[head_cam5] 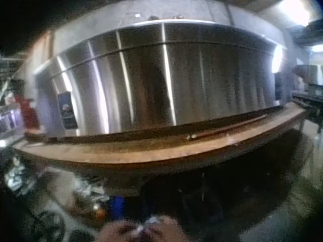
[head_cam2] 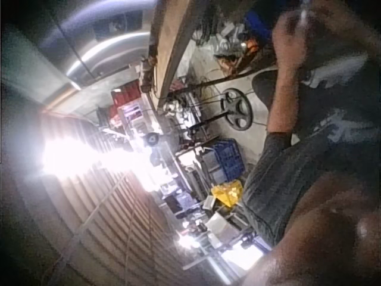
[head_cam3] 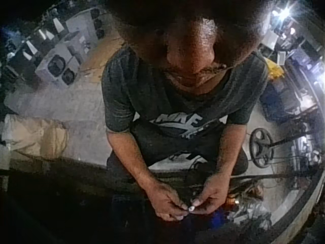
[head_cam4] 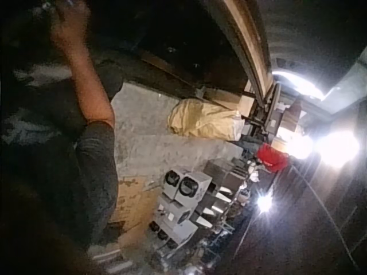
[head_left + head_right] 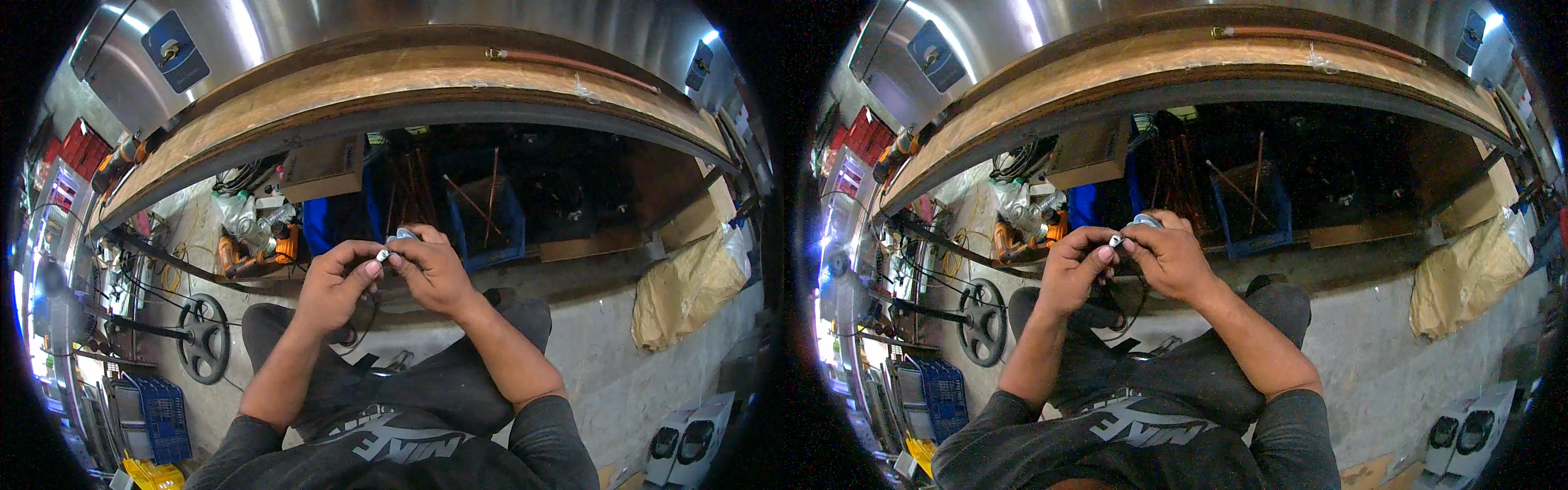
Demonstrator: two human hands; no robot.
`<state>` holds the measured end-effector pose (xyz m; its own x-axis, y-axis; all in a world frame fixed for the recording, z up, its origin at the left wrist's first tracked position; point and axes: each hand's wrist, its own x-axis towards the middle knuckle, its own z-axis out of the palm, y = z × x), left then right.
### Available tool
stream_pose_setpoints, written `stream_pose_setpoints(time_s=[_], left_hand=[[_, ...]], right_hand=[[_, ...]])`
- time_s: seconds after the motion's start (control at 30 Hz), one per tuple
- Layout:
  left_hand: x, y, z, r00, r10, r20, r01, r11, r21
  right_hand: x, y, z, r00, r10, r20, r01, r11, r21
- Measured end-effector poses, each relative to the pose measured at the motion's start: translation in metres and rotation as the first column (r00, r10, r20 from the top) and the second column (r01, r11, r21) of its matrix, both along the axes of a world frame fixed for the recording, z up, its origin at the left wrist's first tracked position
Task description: The person sits on the floor and wraps the ends of copper tubes with white tape. They handle each tube one at a time, apply tape around the end, and place the finished pieces into a blue bin.
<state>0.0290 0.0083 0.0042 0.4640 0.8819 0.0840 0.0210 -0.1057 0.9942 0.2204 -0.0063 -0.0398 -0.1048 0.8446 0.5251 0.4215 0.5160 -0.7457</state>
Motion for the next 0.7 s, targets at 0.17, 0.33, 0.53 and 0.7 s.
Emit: stream_pose_setpoints(time_s=[0.17,0.33,0.53,0.7], left_hand=[[0.0,0.002,-0.007,0.999,0.001,0.034,0.0,1.0,-0.021],[0.009,0.001,-0.016,0.991,0.116,-0.066,-0.104,0.981,0.162],[0.005,0.003,-0.014,0.963,0.196,-0.182,-0.124,0.929,0.349],[0.008,-0.001,-0.007,0.987,0.145,-0.066,-0.135,0.982,0.134]], right_hand=[[-0.002,0.002,-0.009,0.999,0.032,-0.032,-0.032,0.999,-0.005],[-0.006,0.002,-0.012,0.995,0.015,-0.103,-0.02,0.998,-0.052],[-0.006,-0.001,-0.003,0.999,-0.05,-0.004,0.05,0.999,0.009],[-0.005,0.0,-0.002,0.997,-0.065,0.044,0.065,0.998,0.016]])
